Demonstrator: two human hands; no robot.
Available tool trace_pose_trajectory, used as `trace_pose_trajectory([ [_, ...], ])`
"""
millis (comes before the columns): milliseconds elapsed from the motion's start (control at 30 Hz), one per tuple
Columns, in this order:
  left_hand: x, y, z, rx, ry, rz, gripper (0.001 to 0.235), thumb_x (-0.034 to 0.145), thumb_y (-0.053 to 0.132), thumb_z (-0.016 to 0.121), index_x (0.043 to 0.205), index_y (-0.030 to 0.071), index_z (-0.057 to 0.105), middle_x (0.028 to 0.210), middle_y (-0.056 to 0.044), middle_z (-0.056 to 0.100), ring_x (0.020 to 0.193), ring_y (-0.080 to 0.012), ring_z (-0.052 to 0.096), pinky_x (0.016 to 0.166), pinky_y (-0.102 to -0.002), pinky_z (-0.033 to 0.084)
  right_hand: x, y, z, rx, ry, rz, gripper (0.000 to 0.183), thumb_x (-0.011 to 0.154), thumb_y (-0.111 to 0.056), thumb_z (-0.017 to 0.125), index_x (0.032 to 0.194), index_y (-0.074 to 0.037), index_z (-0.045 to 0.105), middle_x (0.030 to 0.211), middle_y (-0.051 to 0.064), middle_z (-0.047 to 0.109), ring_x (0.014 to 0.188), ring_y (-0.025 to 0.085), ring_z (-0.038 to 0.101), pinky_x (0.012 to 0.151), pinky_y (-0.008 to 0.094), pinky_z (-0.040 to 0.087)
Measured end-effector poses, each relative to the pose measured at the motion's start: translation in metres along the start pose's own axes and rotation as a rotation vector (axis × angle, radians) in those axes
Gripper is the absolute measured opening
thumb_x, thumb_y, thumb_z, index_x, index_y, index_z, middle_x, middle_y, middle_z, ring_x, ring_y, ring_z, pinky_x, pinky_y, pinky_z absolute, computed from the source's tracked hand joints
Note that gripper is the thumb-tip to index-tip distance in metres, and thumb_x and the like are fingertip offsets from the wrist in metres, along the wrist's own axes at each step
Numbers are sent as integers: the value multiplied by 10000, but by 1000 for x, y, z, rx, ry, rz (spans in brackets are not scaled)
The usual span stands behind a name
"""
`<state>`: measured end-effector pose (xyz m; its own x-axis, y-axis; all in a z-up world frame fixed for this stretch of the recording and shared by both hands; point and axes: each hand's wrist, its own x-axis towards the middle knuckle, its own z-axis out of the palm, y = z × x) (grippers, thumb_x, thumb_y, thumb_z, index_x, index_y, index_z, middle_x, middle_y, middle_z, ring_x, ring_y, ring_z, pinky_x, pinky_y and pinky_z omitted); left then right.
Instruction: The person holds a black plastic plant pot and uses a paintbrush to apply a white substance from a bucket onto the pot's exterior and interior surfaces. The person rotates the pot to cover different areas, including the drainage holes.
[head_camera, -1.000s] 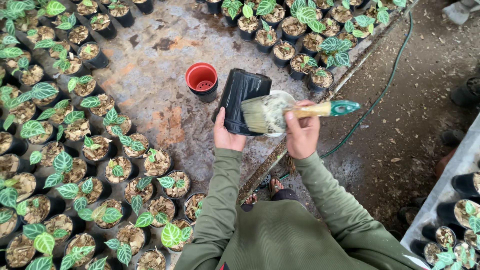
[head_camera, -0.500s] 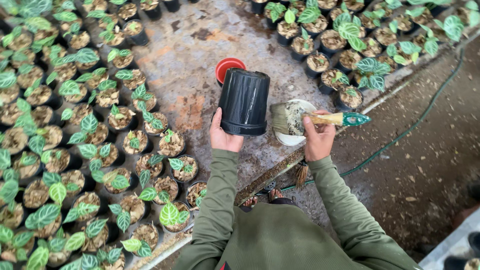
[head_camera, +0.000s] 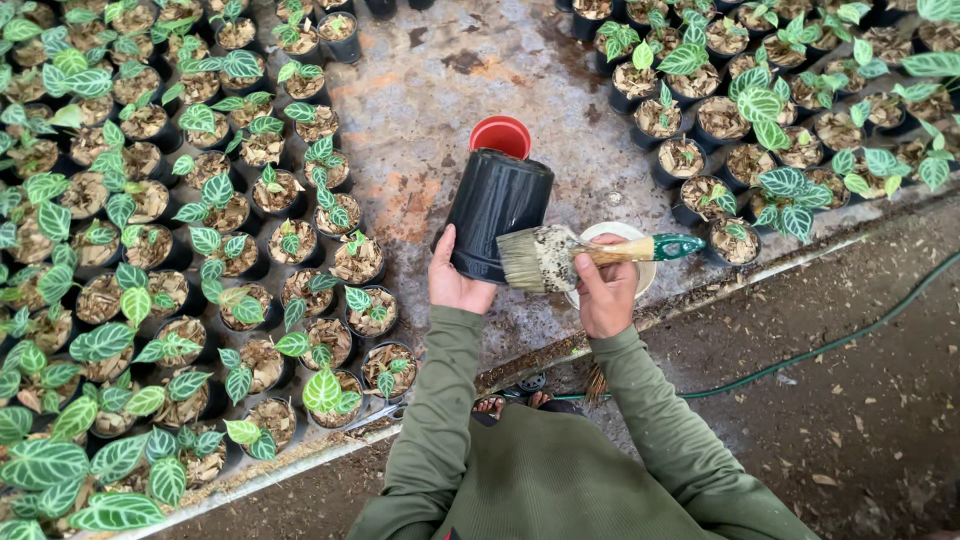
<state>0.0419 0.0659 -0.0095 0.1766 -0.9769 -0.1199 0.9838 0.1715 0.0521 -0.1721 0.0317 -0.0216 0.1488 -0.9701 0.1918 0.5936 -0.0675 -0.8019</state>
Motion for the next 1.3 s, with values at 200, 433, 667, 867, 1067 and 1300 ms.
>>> trace_pose_trajectory([
  [200,-3,-10,4,1,-18,56,418,1035,257,538,1342,-15,615,1375,-190,651,1253,-345,634,1123,-544,470,16,-7,-46,-44,46,3,284,1016,-3,687,1245,-73,534,1001,-7,635,770,23,520,613,178,393],
  [433,5,-35,-4,-2,-28,81,401,1082,267,548,1359,-14,612,1413,-182,636,1280,-335,630,1170,-544,453,27,-12,-88,-212,269,59,278,997,-89,729,1231,-115,581,996,-11,660,737,17,511,526,185,352],
  [667,11,-62,-20,124,118,-22,446,1052,296,552,1365,-17,603,1421,-201,623,1300,-363,602,1162,-540,438,35,-13,-158,-277,448,160,184,1025,-209,674,1183,-162,592,1021,-35,647,811,19,577,526,189,433],
  [867,17,-81,-50,163,262,-57,489,1059,338,500,1386,-13,595,1427,-191,624,1307,-360,596,1146,-537,448,57,23,-237,-427,495,145,198,1066,-256,651,1201,-112,635,1005,-16,594,795,67,493,559,234,389],
  [1067,14,-84,-68,175,387,-57,539,1018,397,507,1375,-1,570,1361,-197,647,1234,-359,624,1081,-542,462,69,59,-280,-725,447,172,194,1033,-226,688,1165,-85,707,1145,62,700,991,164,668,855,321,551],
  [1300,8,-85,-76,317,374,-51,489,864,51,639,1335,-58,571,1319,-188,669,1229,-342,629,1115,-527,459,86,93,-272,-1062,320,377,240,922,-252,756,1144,-165,789,1032,85,800,955,215,767,872,359,570],
])
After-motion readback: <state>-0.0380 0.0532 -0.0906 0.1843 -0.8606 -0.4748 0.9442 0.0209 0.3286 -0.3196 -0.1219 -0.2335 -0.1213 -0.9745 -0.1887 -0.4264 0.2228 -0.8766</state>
